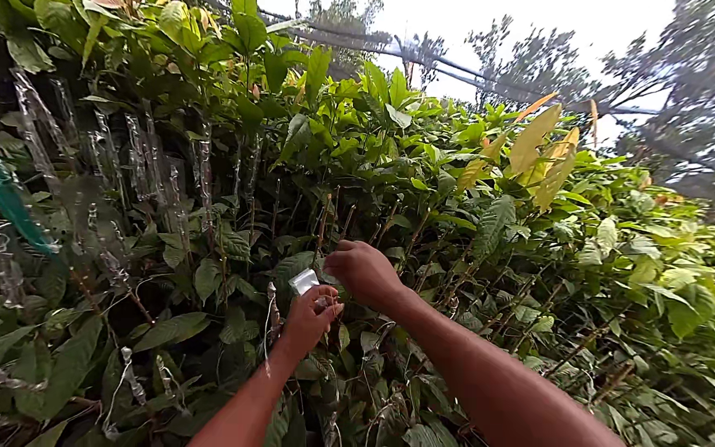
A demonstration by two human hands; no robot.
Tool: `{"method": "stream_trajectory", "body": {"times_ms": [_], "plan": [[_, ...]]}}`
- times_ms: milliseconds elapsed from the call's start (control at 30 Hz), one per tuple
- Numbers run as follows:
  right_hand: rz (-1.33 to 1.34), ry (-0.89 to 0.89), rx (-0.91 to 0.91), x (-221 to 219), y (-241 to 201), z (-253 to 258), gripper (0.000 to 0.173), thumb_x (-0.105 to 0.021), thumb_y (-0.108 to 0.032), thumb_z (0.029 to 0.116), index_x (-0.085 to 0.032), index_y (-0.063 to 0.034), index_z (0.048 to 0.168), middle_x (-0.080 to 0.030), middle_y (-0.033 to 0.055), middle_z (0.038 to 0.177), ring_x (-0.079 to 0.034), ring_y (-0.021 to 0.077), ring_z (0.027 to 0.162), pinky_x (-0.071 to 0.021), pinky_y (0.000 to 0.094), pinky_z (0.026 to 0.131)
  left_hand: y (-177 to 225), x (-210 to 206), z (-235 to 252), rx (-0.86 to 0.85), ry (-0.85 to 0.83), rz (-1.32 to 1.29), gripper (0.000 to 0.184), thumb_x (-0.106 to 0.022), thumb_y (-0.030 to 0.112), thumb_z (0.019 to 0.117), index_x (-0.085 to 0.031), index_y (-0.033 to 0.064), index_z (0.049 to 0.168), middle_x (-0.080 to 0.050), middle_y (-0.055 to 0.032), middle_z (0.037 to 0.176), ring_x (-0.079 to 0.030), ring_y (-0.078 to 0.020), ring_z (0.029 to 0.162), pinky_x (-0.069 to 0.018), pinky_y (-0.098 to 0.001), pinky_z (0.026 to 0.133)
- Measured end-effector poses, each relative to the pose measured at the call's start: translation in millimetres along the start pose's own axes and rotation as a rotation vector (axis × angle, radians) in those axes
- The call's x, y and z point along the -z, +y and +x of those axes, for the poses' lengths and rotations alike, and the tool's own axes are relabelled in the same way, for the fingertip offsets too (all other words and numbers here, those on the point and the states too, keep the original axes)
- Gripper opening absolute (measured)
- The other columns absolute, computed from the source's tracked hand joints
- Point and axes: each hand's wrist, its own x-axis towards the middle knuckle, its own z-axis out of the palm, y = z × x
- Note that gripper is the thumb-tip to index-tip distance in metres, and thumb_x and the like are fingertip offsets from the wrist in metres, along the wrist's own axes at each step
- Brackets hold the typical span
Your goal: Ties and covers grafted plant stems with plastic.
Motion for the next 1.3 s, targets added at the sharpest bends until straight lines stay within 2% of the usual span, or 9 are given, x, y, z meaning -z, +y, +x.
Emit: {"method": "stream_trajectory", "body": {"times_ms": [67, 133, 233, 433, 633, 800, 933, 1133, 1300], "plan": [[0.336, -0.035, -0.185, -18, 37, 5, 0.025, -0.065, -0.027, 0.1011, -0.076, -0.0066, 0.110, -0.071, 0.0081, 0.102, -0.066, 0.0189, 0.092, -0.0548, 0.0424, 0.085, -4, 4, 3, -0.010, 0.027, -0.049, 0.044, -0.071, 0.008, 0.0923, -0.057, 0.0005, 0.134, -0.071, -0.0039, 0.094, -0.060, -0.0070, 0.062, -0.0513, -0.0226, 0.055], [0.743, -0.124, -0.268, -44, 55, -6, 0.022, -0.066, -0.026, 0.1015, -0.070, -0.0041, 0.104, -0.064, 0.0006, 0.080, -0.057, 0.0071, 0.065, -0.0488, 0.0249, 0.060, -11, 7, 4, -0.054, 0.066, -0.085, 0.026, -0.072, 0.009, 0.0928, -0.070, 0.0009, 0.117, -0.072, -0.0014, 0.091, -0.058, -0.0040, 0.059, -0.0502, -0.0206, 0.054], [1.005, -0.147, -0.223, -61, 56, -19, 0.017, -0.064, -0.019, 0.1025, -0.065, -0.0031, 0.108, -0.066, 0.0014, 0.089, -0.062, 0.0076, 0.075, -0.0525, 0.0247, 0.068, -13, 7, 5, -0.079, 0.076, -0.140, 0.011, -0.068, 0.004, 0.0948, -0.072, -0.0005, 0.104, -0.072, -0.0014, 0.088, -0.061, -0.0050, 0.058, -0.0550, -0.0217, 0.056], [0.581, 0.274, -0.298, -76, 42, -15, 0.019, -0.064, -0.015, 0.0980, -0.065, -0.0025, 0.112, -0.067, 0.0086, 0.099, -0.066, 0.0172, 0.085, -0.0554, 0.0367, 0.080, -5, 4, 7, 0.059, -0.010, -0.169, 0.013, -0.065, 0.009, 0.0990, -0.069, -0.0004, 0.108, -0.070, -0.0026, 0.088, -0.063, -0.0079, 0.062, -0.0562, -0.0235, 0.060], [-0.169, 0.469, 0.232, -90, 48, -25, 0.017, -0.059, -0.017, 0.1003, -0.073, -0.0059, 0.098, -0.071, 0.0122, 0.091, -0.072, 0.0296, 0.086, -0.0574, 0.0476, 0.075, -8, 13, 7, 0.092, -0.004, -0.249, 0.012, -0.069, 0.007, 0.0955, -0.069, -0.0012, 0.104, -0.071, -0.0041, 0.085, -0.064, -0.0099, 0.063, -0.0571, -0.0251, 0.062], [-0.013, 0.055, -0.151, -63, 38, -44, 0.029, -0.048, -0.021, 0.1027, -0.071, -0.0037, 0.107, -0.071, 0.0159, 0.111, -0.070, 0.0343, 0.103, -0.0546, 0.0562, 0.087, -2, 24, 5, 0.092, 0.085, -0.150, 0.017, -0.066, -0.002, 0.0945, -0.064, -0.0046, 0.111, -0.070, -0.0108, 0.099, -0.072, -0.0165, 0.071, -0.0643, -0.0308, 0.069], [0.402, -0.084, 0.228, -80, -18, -85, 0.022, -0.058, -0.014, 0.1000, -0.073, 0.0019, 0.097, -0.071, 0.0158, 0.096, -0.069, 0.0280, 0.090, -0.0565, 0.0482, 0.082, 1, 19, 6, 0.135, 0.162, -0.073, 0.015, -0.070, 0.000, 0.0935, -0.068, -0.0041, 0.108, -0.073, -0.0106, 0.095, -0.073, -0.0159, 0.071, -0.0648, -0.0306, 0.068], [0.433, 0.121, 0.074, -46, 3, -101, 0.029, -0.064, -0.027, 0.1012, -0.069, -0.0060, 0.120, -0.069, 0.0093, 0.111, -0.070, 0.0167, 0.093, -0.0608, 0.0355, 0.083, 31, 19, -10, -0.088, 0.072, 0.360, 0.068, -0.069, 0.017, 0.0967, -0.039, 0.0093, 0.158, -0.054, -0.0099, 0.151, -0.073, -0.0161, 0.105, -0.0627, -0.0344, 0.085], [0.804, 0.424, -0.005, -41, 16, -112, 0.021, -0.069, -0.023, 0.0968, -0.070, -0.0053, 0.109, -0.070, 0.0024, 0.096, -0.067, 0.0088, 0.079, -0.0586, 0.0255, 0.072, 58, -3, -41, -0.349, -0.108, 0.354, 0.036, -0.072, 0.024, 0.0939, -0.067, 0.0008, 0.120, -0.070, -0.0126, 0.106, -0.068, -0.0175, 0.085, -0.0588, -0.0343, 0.073]]}}
